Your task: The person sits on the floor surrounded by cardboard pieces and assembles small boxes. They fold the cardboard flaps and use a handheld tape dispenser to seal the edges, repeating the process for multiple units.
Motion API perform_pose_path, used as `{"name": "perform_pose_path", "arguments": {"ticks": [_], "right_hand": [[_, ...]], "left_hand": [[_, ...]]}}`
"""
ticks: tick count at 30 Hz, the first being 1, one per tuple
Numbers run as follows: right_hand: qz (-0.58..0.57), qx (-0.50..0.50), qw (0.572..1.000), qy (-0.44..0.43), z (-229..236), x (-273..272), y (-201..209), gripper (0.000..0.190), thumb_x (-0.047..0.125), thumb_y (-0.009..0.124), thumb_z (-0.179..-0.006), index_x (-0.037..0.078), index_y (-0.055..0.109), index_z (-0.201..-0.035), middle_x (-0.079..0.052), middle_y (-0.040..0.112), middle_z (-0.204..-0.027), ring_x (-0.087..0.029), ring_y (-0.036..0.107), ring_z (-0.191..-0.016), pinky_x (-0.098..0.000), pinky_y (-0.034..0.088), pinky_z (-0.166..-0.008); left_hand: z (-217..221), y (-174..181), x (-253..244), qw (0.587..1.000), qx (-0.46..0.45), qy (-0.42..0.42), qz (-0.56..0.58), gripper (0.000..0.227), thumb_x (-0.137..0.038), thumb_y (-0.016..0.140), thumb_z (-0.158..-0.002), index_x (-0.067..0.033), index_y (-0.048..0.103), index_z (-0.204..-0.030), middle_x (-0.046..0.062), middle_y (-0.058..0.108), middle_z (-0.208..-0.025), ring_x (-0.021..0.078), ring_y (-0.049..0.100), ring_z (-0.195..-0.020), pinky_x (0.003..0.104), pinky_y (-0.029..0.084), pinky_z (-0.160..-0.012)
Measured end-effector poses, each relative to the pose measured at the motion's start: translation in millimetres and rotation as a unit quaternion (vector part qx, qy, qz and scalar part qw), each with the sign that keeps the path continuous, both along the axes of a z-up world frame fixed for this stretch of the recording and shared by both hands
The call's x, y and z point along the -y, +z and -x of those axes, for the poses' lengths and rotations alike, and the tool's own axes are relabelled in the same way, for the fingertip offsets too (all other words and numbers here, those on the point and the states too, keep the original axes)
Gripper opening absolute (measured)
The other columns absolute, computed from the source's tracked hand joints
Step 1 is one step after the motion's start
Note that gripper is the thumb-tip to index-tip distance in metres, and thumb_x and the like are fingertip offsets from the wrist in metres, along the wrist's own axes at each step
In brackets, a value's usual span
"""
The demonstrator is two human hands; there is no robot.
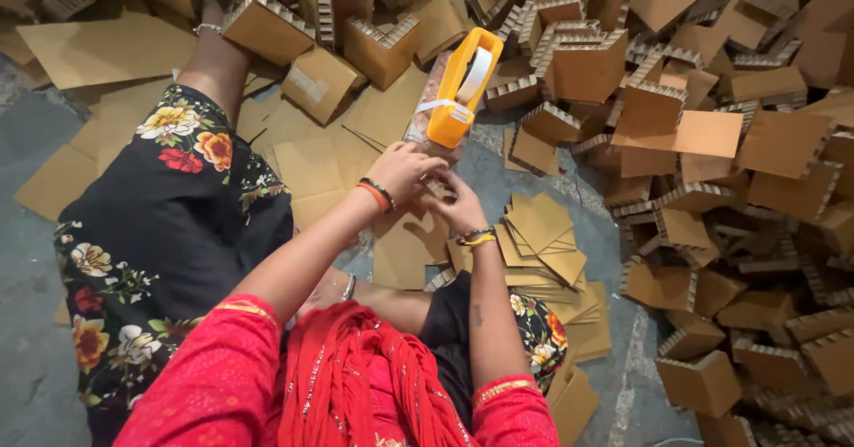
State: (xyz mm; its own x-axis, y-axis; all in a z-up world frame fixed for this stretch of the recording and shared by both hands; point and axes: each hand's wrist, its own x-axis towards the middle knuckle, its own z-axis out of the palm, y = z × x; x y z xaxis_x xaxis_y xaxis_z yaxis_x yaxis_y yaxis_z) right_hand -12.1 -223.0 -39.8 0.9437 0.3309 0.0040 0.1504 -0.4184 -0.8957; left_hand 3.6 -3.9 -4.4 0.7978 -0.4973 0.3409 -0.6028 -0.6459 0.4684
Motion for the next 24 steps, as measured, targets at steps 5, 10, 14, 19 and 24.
{"name": "perform_pose_path", "arguments": {"ticks": [5,10,14,19,24], "right_hand": [[0.102,0.029,0.994,-0.023,6.1,-10.1,19.9,0.084,0.025,0.094,-0.067,0.008,0.059,-0.14,-0.012,0.068,-0.133,-0.023,0.065,-0.119,-0.0371,0.052,-0.104],[0.119,0.012,0.991,0.058,-5.6,-12.1,32.5,0.086,0.022,0.094,-0.066,0.011,0.056,-0.142,-0.013,0.066,-0.13,-0.025,0.063,-0.122,-0.0391,0.051,-0.102],[-0.003,-0.006,1.0,-0.003,-20.7,-6.9,22.3,0.063,0.03,0.082,-0.085,0.008,0.059,-0.139,-0.007,0.066,-0.129,-0.018,0.064,-0.11,-0.0336,0.053,-0.092],[-0.237,0.009,0.948,-0.21,-81.8,0.9,4.4,0.047,0.04,0.069,-0.099,0.004,0.063,-0.129,-0.002,0.071,-0.104,-0.009,0.066,-0.086,-0.0252,0.059,-0.079],[-0.023,0.018,0.976,-0.216,-147.6,-11.1,15.2,0.031,0.035,0.072,-0.098,0.004,0.074,-0.099,0.002,0.069,-0.078,-0.004,0.061,-0.068,-0.0205,0.052,-0.061]], "left_hand": [[-13.1,5.6,-15.7,0.996,-0.069,-0.02,0.056,0.103,-0.039,0.095,-0.051,-0.0237,0.051,-0.142,0.015,0.053,-0.14,0.0393,0.044,-0.132,0.051,0.033,-0.106],[-37.0,-25.5,-37.5,0.971,-0.224,-0.032,0.076,0.096,-0.013,0.085,-0.052,-0.0221,0.049,-0.14,0.016,0.05,-0.135,0.0375,0.047,-0.128,0.045,0.042,-0.104],[-29.3,-67.7,-26.3,0.957,-0.23,0.029,0.173,0.056,0.0,0.071,-0.067,-0.0202,0.065,-0.119,0.012,0.06,-0.12,0.0335,0.059,-0.118,0.038,0.052,-0.097],[-28.4,-79.8,-15.6,0.947,-0.21,0.11,0.217,0.05,0.008,0.064,-0.066,-0.0208,0.069,-0.107,0.009,0.062,-0.108,0.0338,0.062,-0.107,0.039,0.053,-0.089],[-13.8,-69.6,-3.9,0.941,-0.215,0.152,0.212,0.048,0.009,0.064,-0.066,-0.0209,0.069,-0.103,0.009,0.062,-0.107,0.0345,0.063,-0.105,0.04,0.054,-0.088]]}}
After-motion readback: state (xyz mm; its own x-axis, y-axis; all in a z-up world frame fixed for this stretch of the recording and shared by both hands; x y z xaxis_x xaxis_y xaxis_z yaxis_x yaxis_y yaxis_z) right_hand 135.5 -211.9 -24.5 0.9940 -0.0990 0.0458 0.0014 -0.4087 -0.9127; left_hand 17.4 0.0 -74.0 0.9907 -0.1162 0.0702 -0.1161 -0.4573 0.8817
